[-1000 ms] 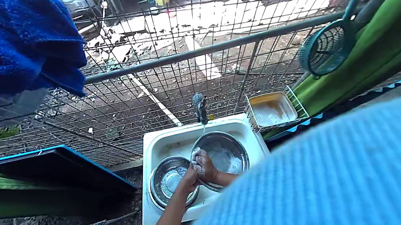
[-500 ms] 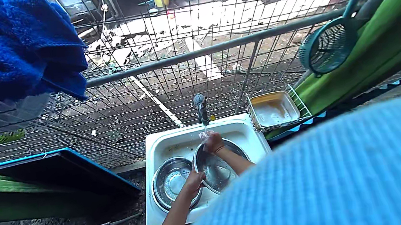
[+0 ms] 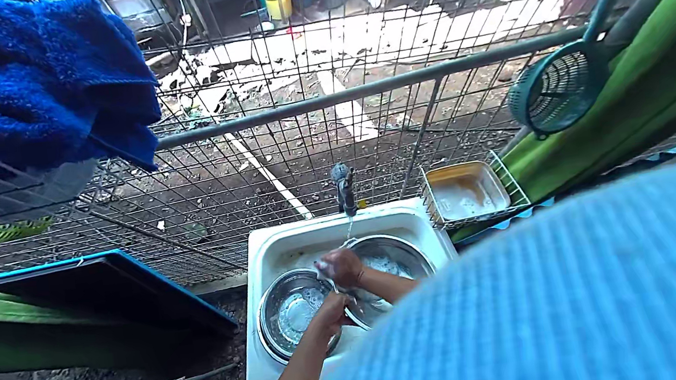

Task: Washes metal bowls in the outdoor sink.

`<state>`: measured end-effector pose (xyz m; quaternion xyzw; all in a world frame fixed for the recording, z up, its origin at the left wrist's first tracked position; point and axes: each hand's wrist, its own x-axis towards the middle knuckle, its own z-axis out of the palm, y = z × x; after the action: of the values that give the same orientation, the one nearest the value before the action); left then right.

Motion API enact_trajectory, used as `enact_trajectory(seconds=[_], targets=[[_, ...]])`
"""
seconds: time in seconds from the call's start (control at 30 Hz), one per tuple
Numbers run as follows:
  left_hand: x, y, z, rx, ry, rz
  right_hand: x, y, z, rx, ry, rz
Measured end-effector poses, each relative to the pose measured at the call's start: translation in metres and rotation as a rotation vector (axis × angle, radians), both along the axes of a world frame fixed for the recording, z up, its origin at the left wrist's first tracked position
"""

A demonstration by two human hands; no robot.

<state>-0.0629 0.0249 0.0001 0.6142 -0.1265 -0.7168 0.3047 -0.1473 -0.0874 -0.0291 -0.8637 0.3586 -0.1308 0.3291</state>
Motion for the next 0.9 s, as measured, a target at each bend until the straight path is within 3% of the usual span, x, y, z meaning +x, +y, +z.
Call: enact_trajectory(seconds=[0.07, 0.17, 0.23, 0.3, 0.37, 0.43, 0.53, 0.6, 0.67, 0.73, 0.8, 0.87, 0.9], targets=[[0.003, 0.000, 0.000, 0.013, 0.003, -0.008, 0.002, 0.011, -0.006, -0.084, -0.143, 0.036], [-0.002, 0.013, 0.028, -0.024, -0.060, -0.005, -0.015, -0.029, 0.008, -0.041, 0.126, -0.297], [-0.021, 0.012, 0.066, 0.141, -0.167, 0.040, -0.015, -0.036, 0.016, 0.020, 0.233, -0.324], [-0.010, 0.009, 0.028, 0.033, -0.086, -0.027, -0.005, -0.015, 0.026, 0.065, 0.209, -0.100], [-0.008, 0.004, 0.004, 0.024, -0.004, 0.042, 0.001, 0.008, 0.015, -0.035, 0.036, 0.081], [-0.009, 0.008, 0.010, 0.007, -0.001, 0.066, -0.005, -0.001, 0.003, -0.117, -0.068, -0.029], [-0.015, 0.007, 0.064, 0.078, -0.087, 0.072, -0.018, -0.044, 0.015, -0.046, 0.230, -0.369], [-0.010, 0.008, 0.045, 0.038, -0.085, 0.018, -0.010, -0.036, 0.026, 0.021, 0.267, -0.298], [-0.003, 0.002, 0.014, -0.015, -0.007, 0.004, 0.003, -0.008, 0.026, -0.027, 0.119, -0.045], [0.001, 0.000, 0.005, -0.025, 0.043, 0.011, 0.009, 0.009, 0.011, -0.144, -0.086, 0.093], [-0.004, 0.007, 0.023, 0.004, -0.038, 0.023, -0.003, -0.006, 0.003, -0.197, -0.059, -0.023], [-0.014, 0.010, 0.051, 0.077, -0.101, 0.094, -0.018, -0.038, 0.004, -0.193, 0.165, -0.238], [-0.007, 0.013, 0.036, 0.005, -0.057, 0.068, -0.022, -0.048, 0.006, -0.144, 0.282, -0.296]])
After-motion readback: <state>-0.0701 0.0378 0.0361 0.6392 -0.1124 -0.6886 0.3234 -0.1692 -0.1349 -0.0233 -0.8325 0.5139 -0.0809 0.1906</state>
